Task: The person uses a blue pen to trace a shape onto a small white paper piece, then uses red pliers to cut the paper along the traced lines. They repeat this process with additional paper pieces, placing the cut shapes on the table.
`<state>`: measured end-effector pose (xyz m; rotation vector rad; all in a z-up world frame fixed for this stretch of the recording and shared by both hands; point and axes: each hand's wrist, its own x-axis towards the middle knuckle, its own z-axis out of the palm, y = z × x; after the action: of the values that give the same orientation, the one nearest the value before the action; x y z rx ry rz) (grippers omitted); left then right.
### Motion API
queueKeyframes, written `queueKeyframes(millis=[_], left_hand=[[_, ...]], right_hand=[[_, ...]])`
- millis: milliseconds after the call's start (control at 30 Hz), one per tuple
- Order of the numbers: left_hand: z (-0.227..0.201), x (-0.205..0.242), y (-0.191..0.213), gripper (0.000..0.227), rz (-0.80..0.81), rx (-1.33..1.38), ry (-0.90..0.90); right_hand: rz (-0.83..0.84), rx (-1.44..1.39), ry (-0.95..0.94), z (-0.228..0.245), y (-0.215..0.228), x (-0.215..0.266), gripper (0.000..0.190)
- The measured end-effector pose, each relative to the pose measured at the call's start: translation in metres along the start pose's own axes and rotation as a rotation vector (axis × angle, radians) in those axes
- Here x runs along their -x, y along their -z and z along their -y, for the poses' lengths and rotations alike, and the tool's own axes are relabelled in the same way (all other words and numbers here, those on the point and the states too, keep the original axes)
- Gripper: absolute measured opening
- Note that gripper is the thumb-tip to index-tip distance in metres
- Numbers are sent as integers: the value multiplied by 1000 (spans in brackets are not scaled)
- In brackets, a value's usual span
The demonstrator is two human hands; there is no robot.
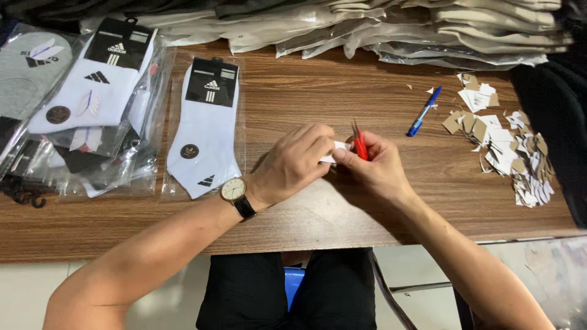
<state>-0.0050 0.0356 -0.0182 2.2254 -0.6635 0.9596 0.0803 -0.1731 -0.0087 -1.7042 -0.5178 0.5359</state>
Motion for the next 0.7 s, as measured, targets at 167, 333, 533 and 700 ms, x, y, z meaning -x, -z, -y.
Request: queueKeyframes(millis=[167,333,533,700], left_hand=[[2,-3,-4,33,14,372,273],[7,0,-8,22,61,557,549],[8,3,-9,25,21,473,541],[7,3,-10,28,15,448,533]], right_hand=[[-107,-35,301,-8,6,-9,31],[53,112,293,-10,11,-7,33],[40,141,314,-5,10,-5,39],[-1,188,301,-3,6,-3,38]])
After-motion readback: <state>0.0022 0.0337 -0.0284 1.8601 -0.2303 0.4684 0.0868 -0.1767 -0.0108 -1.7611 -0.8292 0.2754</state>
